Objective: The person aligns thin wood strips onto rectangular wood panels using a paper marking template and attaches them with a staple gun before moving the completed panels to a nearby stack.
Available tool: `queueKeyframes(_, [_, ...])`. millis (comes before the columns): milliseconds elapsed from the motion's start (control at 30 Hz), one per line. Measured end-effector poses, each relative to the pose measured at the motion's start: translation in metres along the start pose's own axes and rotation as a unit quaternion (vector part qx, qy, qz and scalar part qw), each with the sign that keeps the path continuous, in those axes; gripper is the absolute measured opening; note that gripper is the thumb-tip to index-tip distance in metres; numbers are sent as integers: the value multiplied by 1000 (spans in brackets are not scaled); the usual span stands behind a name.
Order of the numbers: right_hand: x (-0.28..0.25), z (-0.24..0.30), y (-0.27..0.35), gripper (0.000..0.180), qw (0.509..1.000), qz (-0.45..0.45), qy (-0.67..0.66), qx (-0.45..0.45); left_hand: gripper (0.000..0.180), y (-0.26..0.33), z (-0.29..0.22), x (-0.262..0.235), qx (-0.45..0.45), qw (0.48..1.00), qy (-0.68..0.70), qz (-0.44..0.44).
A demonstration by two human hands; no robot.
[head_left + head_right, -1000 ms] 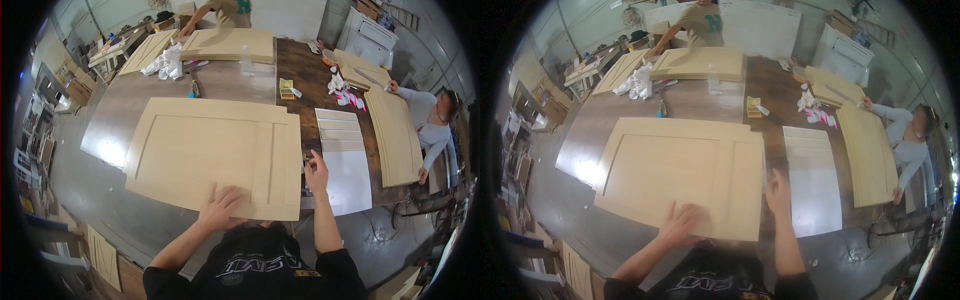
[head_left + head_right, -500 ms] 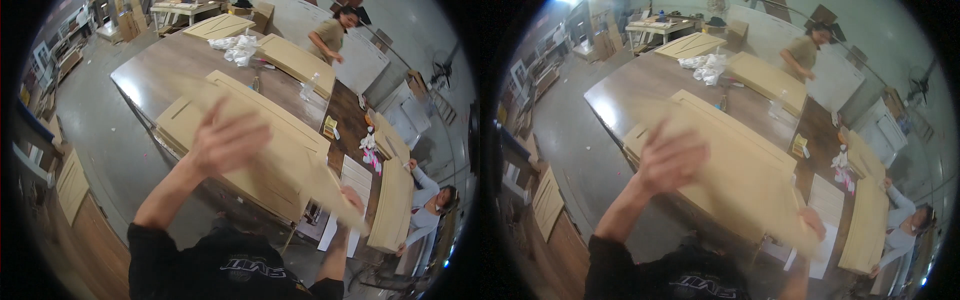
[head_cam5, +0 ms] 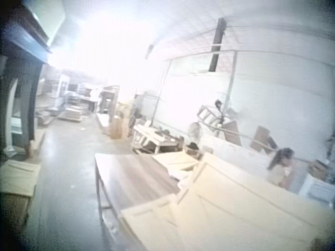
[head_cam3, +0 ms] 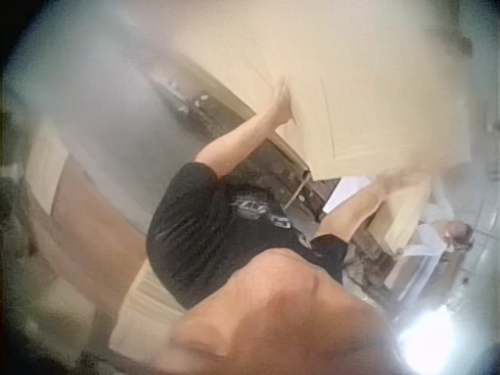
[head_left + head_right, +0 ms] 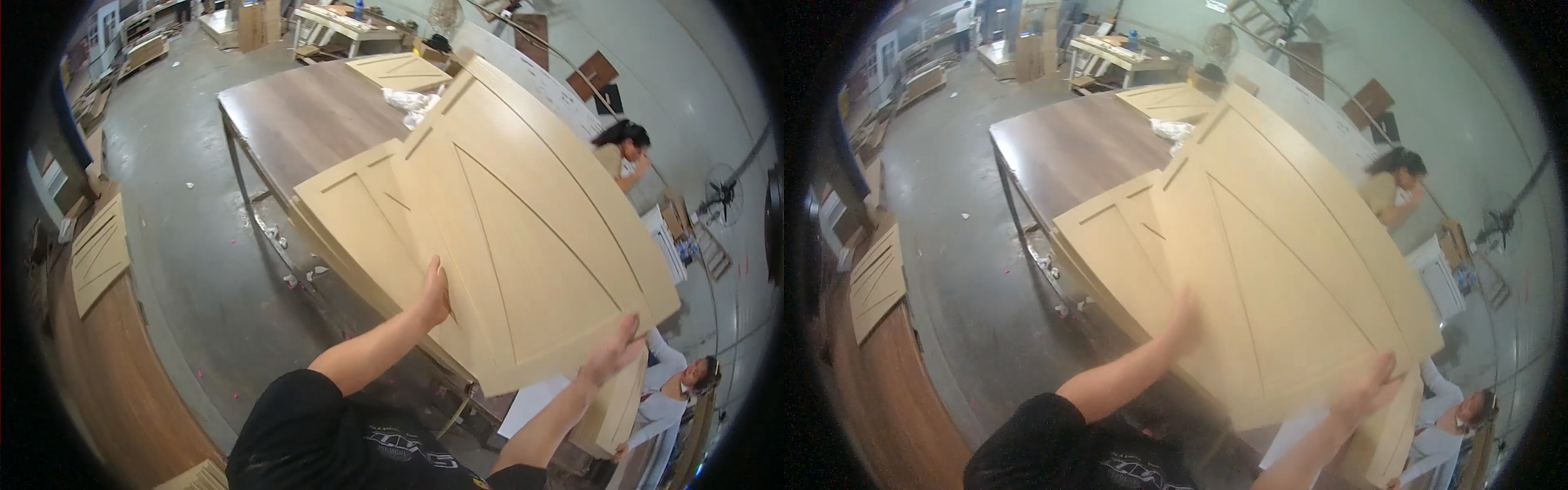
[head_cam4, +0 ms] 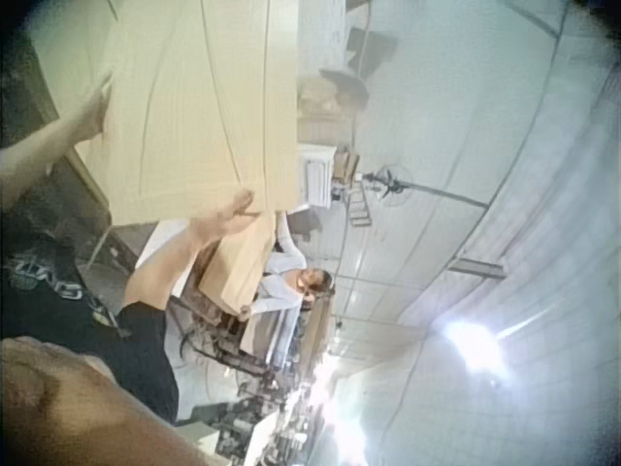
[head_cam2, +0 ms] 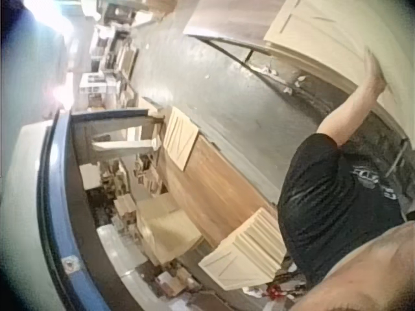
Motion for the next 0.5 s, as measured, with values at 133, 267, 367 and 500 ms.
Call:
queueKeyframes(133, [-108,-83,1,56,997,20,7,81,74,58,-56,-47,93,994,-1,-58])
queueKeyframes(267, [-121,-114,37,56,953,82,-181,227,62,159,-151,-84,276,961,29,-16])
queueKeyframes(367, [-129,-148,55,50,955,229,67,179,46,291,-170,-166,441,895,-5,-64])
queueKeyframes(500, [-109,-195,122,40,915,278,80,281,59,467,-83,-248,470,865,-1,-175])
Point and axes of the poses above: each hand's wrist, its own y-axis away from the middle knuckle, its own x-axis out of the palm, z = x × y, the point moved 10 cm from there along -y, towards the middle knuckle, and after that the axes turned 4 degrees about -y, right-handed, at the moved point
